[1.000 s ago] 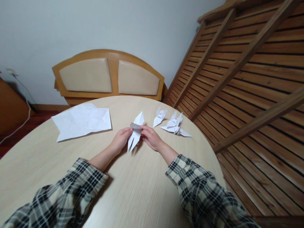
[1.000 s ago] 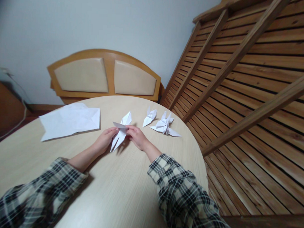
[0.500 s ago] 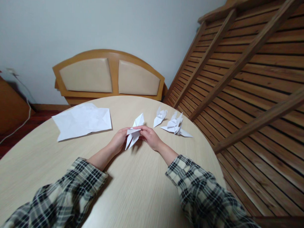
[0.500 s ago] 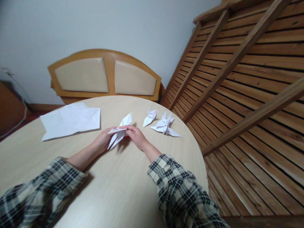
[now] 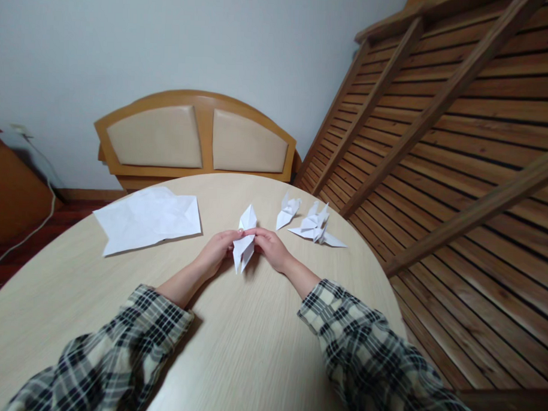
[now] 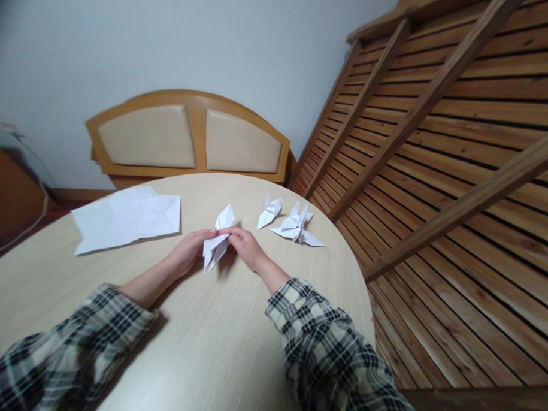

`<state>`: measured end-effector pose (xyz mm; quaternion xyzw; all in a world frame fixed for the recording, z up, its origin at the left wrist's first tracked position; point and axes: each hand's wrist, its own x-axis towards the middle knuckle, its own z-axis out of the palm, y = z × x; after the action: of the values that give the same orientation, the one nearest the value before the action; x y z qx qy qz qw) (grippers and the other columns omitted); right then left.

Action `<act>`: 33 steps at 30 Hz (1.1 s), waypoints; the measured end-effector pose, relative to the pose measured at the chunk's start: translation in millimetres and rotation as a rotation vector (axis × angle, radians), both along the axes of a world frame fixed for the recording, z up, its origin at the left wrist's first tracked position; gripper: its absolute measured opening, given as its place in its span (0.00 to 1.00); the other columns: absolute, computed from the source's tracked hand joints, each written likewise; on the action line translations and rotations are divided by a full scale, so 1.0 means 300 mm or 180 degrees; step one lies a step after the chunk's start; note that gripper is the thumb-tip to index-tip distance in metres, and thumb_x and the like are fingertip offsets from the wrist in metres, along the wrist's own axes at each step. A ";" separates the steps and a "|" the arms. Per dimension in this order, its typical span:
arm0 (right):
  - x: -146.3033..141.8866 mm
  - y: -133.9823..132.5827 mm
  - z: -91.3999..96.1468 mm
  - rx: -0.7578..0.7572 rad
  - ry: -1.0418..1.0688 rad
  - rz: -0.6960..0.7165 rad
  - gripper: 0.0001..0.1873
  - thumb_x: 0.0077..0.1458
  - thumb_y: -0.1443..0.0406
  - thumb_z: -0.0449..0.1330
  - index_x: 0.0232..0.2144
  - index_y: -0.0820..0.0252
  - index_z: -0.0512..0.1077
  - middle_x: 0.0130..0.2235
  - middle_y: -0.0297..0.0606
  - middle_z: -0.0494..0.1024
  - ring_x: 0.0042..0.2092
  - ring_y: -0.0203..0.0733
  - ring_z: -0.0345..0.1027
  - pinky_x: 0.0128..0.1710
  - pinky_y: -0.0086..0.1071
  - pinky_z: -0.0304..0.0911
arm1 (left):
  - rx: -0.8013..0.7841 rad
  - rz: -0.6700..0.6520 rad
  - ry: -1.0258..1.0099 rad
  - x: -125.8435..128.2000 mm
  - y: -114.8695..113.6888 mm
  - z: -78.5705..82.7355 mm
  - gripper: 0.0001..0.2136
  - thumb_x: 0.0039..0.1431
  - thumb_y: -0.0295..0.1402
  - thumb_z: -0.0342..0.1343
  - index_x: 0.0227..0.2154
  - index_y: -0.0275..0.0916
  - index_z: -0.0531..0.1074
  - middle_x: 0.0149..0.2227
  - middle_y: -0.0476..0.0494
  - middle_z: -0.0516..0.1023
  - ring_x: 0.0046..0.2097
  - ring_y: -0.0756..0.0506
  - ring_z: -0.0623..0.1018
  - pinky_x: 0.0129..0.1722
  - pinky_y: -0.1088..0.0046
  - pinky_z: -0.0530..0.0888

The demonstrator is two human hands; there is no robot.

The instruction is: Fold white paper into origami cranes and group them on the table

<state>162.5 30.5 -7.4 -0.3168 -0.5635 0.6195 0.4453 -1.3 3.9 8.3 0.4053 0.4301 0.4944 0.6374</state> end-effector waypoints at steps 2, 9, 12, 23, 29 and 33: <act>0.001 -0.002 0.004 -0.0074 0.0076 0.0041 0.12 0.50 0.68 0.57 0.33 0.54 0.81 0.38 0.35 0.80 0.40 0.41 0.69 0.45 0.37 0.64 | 0.0127 -0.0141 0.0020 0.000 -0.004 0.003 0.11 0.48 0.38 0.67 0.27 0.34 0.78 0.25 0.43 0.78 0.26 0.47 0.73 0.28 0.72 0.67; 0.013 -0.016 0.035 -0.0399 0.0636 0.0083 0.15 0.47 0.62 0.60 0.40 0.54 0.77 0.39 0.36 0.78 0.41 0.42 0.70 0.41 0.36 0.64 | 0.0309 -0.0086 -0.0030 -0.004 0.002 -0.023 0.11 0.49 0.37 0.68 0.30 0.34 0.77 0.27 0.45 0.78 0.26 0.49 0.71 0.28 0.73 0.64; 0.009 -0.005 0.029 -0.0600 0.0934 -0.0169 0.13 0.48 0.60 0.62 0.38 0.53 0.71 0.37 0.34 0.76 0.39 0.40 0.70 0.39 0.34 0.64 | 0.0447 0.0049 0.0101 -0.006 0.005 -0.041 0.11 0.51 0.38 0.67 0.31 0.35 0.77 0.26 0.46 0.76 0.26 0.50 0.70 0.28 0.73 0.62; -0.014 0.010 -0.009 -0.0165 0.0129 -0.0270 0.29 0.44 0.40 0.68 0.28 0.56 0.65 0.24 0.27 0.66 0.27 0.34 0.59 0.27 0.30 0.52 | 0.0912 0.0058 0.0645 0.017 -0.019 -0.030 0.09 0.51 0.37 0.65 0.28 0.36 0.76 0.23 0.48 0.72 0.24 0.50 0.66 0.26 0.72 0.61; -0.011 0.016 -0.018 0.0113 -0.0327 -0.0120 0.30 0.48 0.38 0.63 0.26 0.58 0.68 0.22 0.29 0.66 0.24 0.33 0.58 0.24 0.30 0.51 | 0.0977 0.0056 0.0693 0.014 -0.017 -0.031 0.10 0.52 0.37 0.63 0.32 0.35 0.77 0.27 0.44 0.78 0.28 0.47 0.73 0.29 0.71 0.66; -0.010 0.022 -0.030 0.0170 -0.0549 -0.0178 0.30 0.51 0.37 0.60 0.28 0.59 0.68 0.22 0.28 0.66 0.23 0.33 0.57 0.22 0.30 0.50 | 0.0959 -0.0009 0.0694 0.014 -0.018 -0.029 0.10 0.52 0.38 0.63 0.32 0.35 0.76 0.28 0.43 0.79 0.29 0.46 0.74 0.30 0.71 0.69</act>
<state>159.6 37.0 -16.4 -0.3726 -0.6070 0.5620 0.4205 3.0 -1.6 -0.5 0.5479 0.4172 0.5055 0.5198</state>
